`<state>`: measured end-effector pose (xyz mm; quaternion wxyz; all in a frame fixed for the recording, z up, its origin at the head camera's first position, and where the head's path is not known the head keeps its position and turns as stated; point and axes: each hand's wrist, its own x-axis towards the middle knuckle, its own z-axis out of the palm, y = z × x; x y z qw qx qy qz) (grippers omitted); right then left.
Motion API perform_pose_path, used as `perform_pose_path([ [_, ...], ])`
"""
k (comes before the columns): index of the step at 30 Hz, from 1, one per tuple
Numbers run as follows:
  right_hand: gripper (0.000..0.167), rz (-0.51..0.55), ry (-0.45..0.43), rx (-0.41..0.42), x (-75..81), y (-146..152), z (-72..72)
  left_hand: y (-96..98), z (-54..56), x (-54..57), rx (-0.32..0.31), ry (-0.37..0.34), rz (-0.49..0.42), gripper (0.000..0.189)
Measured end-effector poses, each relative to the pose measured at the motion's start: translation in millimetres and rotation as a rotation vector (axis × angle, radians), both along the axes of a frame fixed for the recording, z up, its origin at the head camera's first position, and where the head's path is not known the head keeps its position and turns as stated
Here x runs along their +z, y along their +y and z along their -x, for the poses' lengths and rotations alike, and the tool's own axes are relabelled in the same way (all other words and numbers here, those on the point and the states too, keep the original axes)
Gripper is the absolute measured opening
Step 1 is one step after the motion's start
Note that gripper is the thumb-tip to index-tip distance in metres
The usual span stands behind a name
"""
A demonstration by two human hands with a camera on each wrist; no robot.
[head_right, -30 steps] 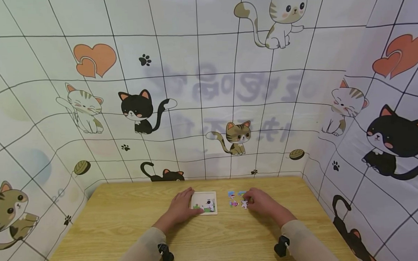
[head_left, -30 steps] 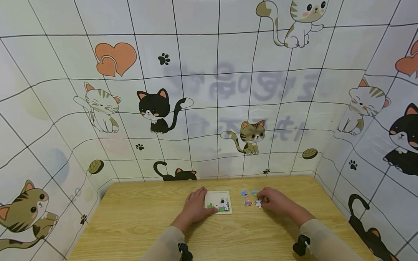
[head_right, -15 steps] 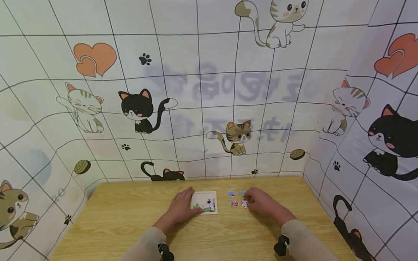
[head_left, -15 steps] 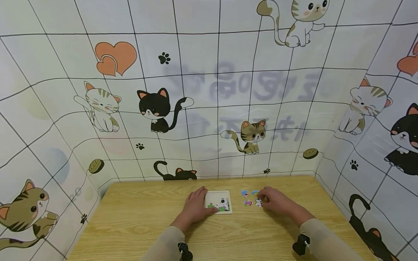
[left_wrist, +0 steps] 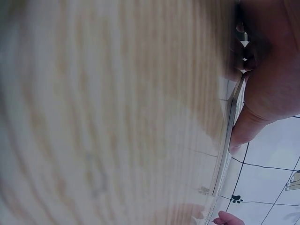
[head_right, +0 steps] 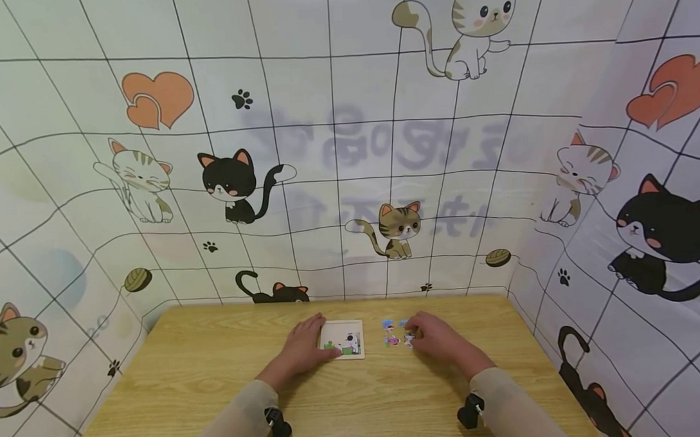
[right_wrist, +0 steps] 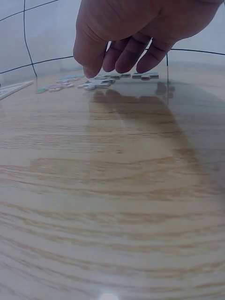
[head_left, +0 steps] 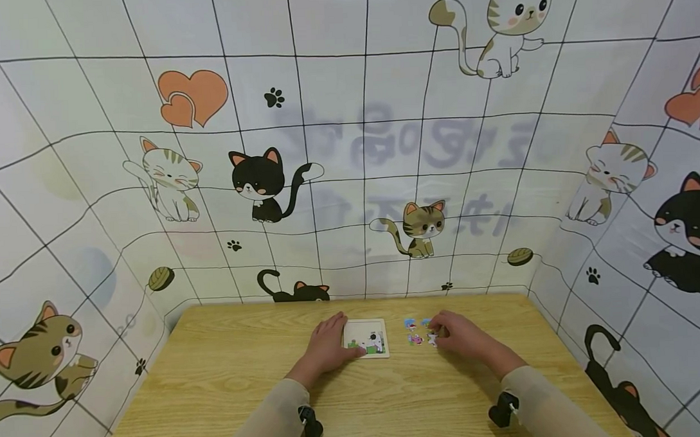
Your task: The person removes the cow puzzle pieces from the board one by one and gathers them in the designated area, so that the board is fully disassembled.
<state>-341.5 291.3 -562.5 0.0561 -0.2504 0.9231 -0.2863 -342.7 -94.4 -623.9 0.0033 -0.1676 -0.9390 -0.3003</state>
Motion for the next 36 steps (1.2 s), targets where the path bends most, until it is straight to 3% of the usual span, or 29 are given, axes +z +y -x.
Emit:
perform_pose_path([
  [11, 0.026, 0.009, 0.076, 0.045, 10.0, -15, -6.7, 0.0, 0.4, 0.2, 0.0, -0.006, 0.003, 0.106],
  [19, 0.022, -0.017, 0.061, 0.02, 11.8, -25, -5.5, -0.6, 2.1, -1.8, 0.0, -0.008, 0.007, 0.105],
  [24, 0.023, 0.004, 0.06, 0.046, 11.1, -37, -2.3, -0.3, -2.7, 2.8, -0.004, 0.002, 0.017, 0.104],
  [31, 0.029, 0.004, 0.114, 0.108, 10.9, -62, -0.2, 1.6, -13.1, 19.4, -0.009, -0.013, -0.006, 0.104],
  [36, 0.034, 0.008, 0.124, 0.134, 7.4, -84, -0.8, 1.6, -13.0, 19.5, -0.004, -0.01, -0.01, 0.104],
])
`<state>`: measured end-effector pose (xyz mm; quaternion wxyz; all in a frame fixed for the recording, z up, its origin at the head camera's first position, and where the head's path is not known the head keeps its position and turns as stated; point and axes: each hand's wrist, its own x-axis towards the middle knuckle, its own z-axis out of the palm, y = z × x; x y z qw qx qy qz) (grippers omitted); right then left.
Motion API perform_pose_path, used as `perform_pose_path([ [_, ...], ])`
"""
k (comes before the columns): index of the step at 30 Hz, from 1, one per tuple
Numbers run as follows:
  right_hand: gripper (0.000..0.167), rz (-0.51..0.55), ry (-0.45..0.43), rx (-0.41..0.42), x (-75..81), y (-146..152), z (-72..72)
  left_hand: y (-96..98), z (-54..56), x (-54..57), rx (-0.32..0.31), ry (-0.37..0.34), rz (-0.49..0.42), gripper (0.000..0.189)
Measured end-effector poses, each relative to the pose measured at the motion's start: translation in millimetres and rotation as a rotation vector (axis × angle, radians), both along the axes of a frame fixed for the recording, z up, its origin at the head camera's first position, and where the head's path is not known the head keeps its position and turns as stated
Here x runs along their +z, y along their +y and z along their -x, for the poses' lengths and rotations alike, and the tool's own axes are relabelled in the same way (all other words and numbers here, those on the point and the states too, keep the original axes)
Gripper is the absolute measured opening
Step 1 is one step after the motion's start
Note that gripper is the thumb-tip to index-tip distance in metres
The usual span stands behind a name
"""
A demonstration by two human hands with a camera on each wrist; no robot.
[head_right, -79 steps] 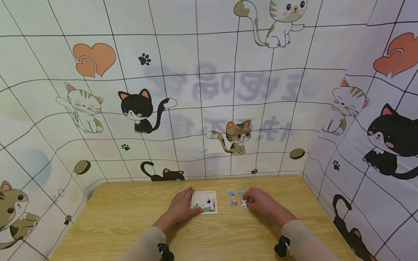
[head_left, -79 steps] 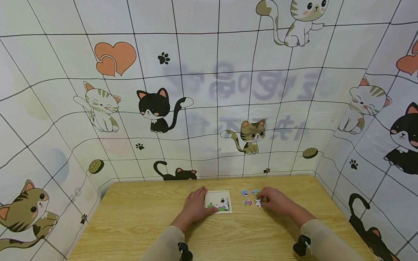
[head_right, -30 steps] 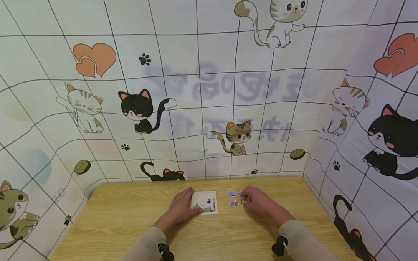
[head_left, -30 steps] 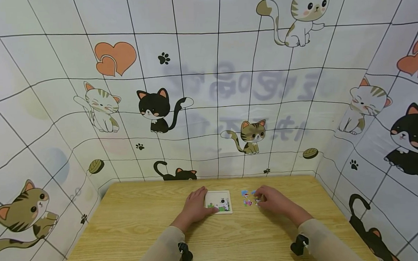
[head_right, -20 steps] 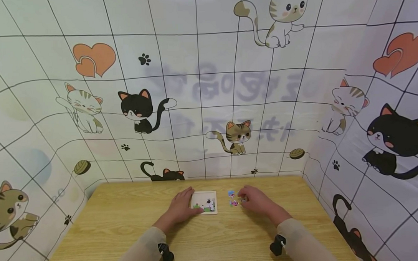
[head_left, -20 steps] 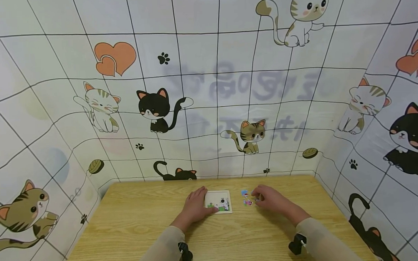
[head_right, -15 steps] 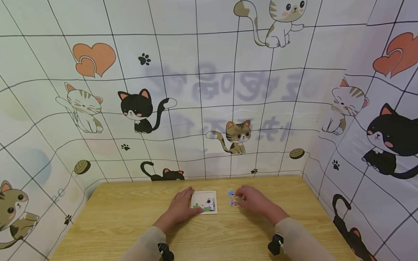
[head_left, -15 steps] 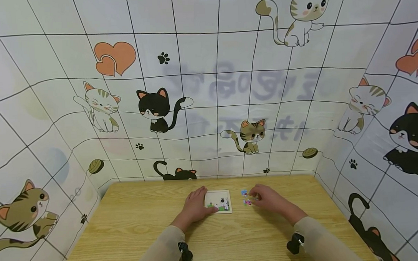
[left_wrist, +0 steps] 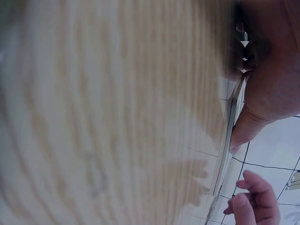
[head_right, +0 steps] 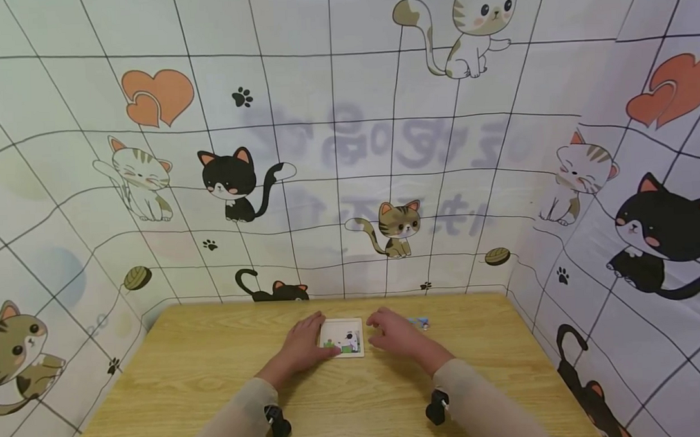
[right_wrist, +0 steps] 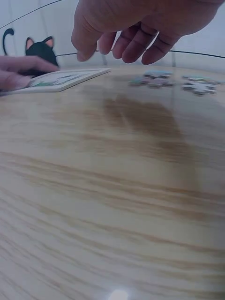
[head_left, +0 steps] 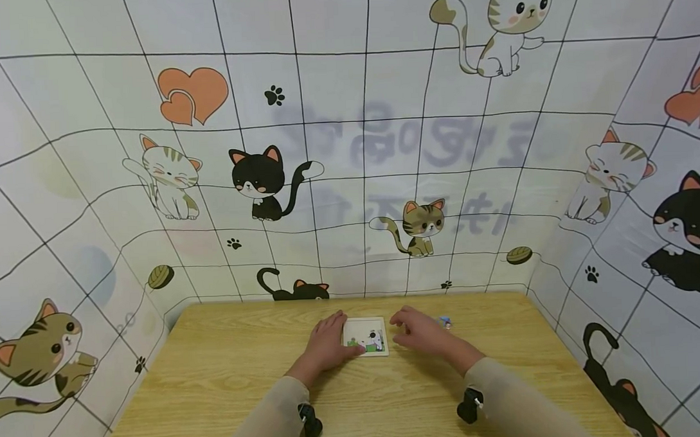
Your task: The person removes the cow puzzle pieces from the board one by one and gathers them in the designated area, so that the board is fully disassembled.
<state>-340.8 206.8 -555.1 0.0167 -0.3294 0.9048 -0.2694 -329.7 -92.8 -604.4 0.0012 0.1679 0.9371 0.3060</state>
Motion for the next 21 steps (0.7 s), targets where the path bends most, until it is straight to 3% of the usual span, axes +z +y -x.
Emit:
perform_pose_path([
  [11, 0.053, -0.135, 0.006, 0.025, -4.7, -34, 3.2, -3.0, 13.0, -18.6, -0.004, 0.022, 0.005, 0.105],
  [21, 0.052, -0.198, -0.1, 0.051, -2.0, -46, 7.2, -2.4, 8.8, -10.8, -0.005, -0.013, 0.005, 0.103],
])
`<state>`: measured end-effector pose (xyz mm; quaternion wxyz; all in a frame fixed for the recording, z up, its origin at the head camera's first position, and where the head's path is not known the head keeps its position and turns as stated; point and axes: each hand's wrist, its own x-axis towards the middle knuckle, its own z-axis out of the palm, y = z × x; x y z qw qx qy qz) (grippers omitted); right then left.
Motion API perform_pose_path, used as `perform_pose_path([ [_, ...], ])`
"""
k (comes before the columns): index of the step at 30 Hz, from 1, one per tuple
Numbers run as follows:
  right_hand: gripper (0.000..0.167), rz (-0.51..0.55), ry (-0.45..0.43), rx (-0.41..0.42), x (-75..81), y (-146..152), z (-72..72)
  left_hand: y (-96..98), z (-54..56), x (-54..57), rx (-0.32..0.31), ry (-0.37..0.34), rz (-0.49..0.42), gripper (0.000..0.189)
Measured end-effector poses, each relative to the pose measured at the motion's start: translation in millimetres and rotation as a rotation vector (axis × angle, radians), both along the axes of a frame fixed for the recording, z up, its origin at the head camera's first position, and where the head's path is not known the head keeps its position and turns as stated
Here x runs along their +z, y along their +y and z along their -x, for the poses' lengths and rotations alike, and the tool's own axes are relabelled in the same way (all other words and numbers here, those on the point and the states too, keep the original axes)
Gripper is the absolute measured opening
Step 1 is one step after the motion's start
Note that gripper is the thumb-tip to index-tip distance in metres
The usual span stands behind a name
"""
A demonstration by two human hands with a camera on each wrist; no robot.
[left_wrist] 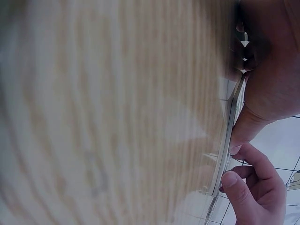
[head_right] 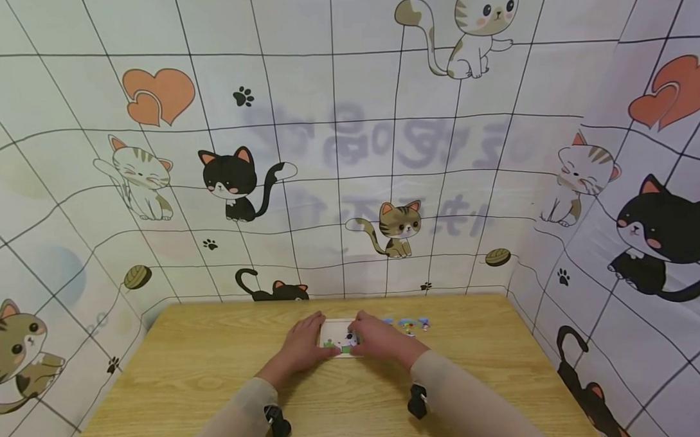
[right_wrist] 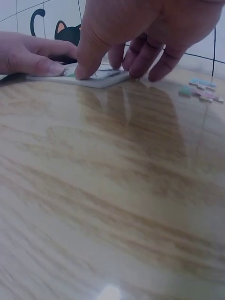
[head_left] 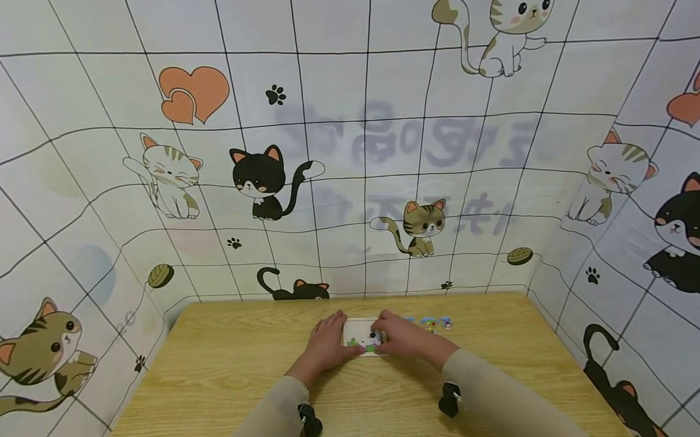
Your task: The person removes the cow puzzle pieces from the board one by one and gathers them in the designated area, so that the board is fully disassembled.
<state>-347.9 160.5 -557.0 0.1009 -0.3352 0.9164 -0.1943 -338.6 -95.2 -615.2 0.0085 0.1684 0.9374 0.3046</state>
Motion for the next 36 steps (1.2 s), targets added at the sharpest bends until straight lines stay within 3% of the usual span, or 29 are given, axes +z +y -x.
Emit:
perform_pose_path([
  [3, 0.049, -0.013, -0.031, 0.007, 6.9, -3, -1.1, 0.4, -1.8, 3.5, 0.0, -0.008, 0.01, 0.103],
  [9, 0.05, -0.06, -0.046, 0.007, 16.0, -6, -0.2, -0.6, 3.2, -5.6, -0.001, 0.008, -0.004, 0.105],
  [14, 0.05, -0.056, -0.057, -0.013, 18.3, -8, -0.1, -0.5, 3.4, -5.2, -0.006, 0.008, 0.003, 0.105],
  [30, 0.045, 0.0, -0.09, -0.02, 16.7, -7, 0.4, -0.9, 3.8, -7.0, 0.001, 0.025, 0.01, 0.103],
  [36, 0.045, 0.01, -0.098, -0.032, 13.0, -5, 1.5, 0.3, 1.3, -3.0, 0.003, 0.021, 0.018, 0.101],
])
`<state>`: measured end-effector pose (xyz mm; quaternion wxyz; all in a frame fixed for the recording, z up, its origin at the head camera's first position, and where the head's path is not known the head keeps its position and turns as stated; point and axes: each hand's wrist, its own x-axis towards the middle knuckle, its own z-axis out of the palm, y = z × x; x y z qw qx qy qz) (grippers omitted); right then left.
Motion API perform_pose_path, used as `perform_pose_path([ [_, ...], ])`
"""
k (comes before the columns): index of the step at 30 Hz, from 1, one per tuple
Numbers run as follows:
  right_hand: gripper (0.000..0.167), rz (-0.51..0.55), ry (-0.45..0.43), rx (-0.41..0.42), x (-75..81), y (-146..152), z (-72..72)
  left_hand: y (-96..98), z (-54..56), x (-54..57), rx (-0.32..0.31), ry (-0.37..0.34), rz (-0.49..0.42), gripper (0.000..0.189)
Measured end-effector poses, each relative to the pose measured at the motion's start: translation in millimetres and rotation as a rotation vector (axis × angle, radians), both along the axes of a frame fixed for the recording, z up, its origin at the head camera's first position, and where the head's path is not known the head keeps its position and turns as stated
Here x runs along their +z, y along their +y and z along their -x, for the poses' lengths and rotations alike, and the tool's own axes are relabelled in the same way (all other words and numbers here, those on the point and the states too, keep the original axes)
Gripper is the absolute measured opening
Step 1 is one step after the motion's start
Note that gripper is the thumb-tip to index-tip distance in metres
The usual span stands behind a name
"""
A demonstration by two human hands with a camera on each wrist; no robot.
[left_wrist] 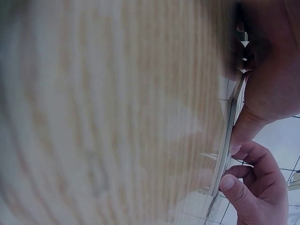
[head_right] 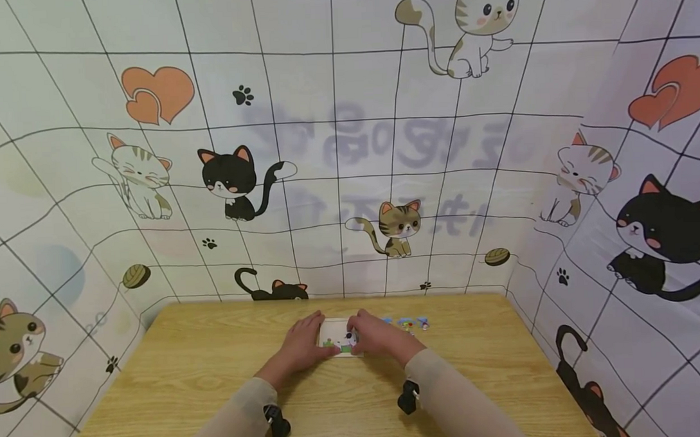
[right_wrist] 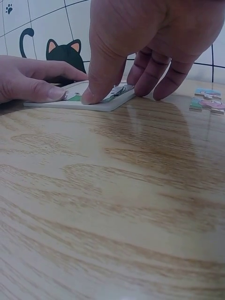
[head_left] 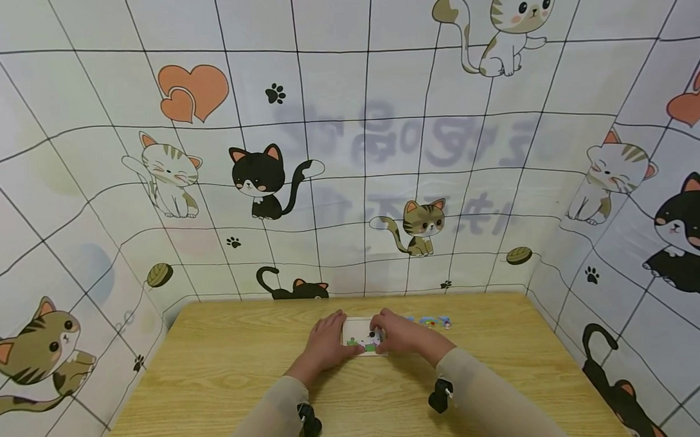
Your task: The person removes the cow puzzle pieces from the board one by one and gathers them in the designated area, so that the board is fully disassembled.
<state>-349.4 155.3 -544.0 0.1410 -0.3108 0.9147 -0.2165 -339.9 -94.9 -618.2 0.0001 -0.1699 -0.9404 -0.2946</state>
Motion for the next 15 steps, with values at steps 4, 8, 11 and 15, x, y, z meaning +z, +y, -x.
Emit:
perform_pose_path([
  [4, 0.045, 0.01, -0.005, -0.001, -1.4, 0, -0.8, 0.8, -4.6, 7.8, 0.0, -0.009, 0.004, 0.101],
  [8, 0.045, 0.03, -0.008, -0.004, -1.6, 2, -1.2, 1.0, -7.6, 12.4, -0.004, -0.002, 0.004, 0.103],
  [11, 0.046, 0.043, 0.009, -0.001, -2.5, 3, -0.4, 0.8, -5.9, 8.9, 0.0, -0.008, 0.016, 0.103],
  [15, 0.043, 0.05, 0.046, 0.001, -6.5, 5, 1.1, 0.1, -1.4, 1.8, 0.003, -0.001, 0.022, 0.102],
])
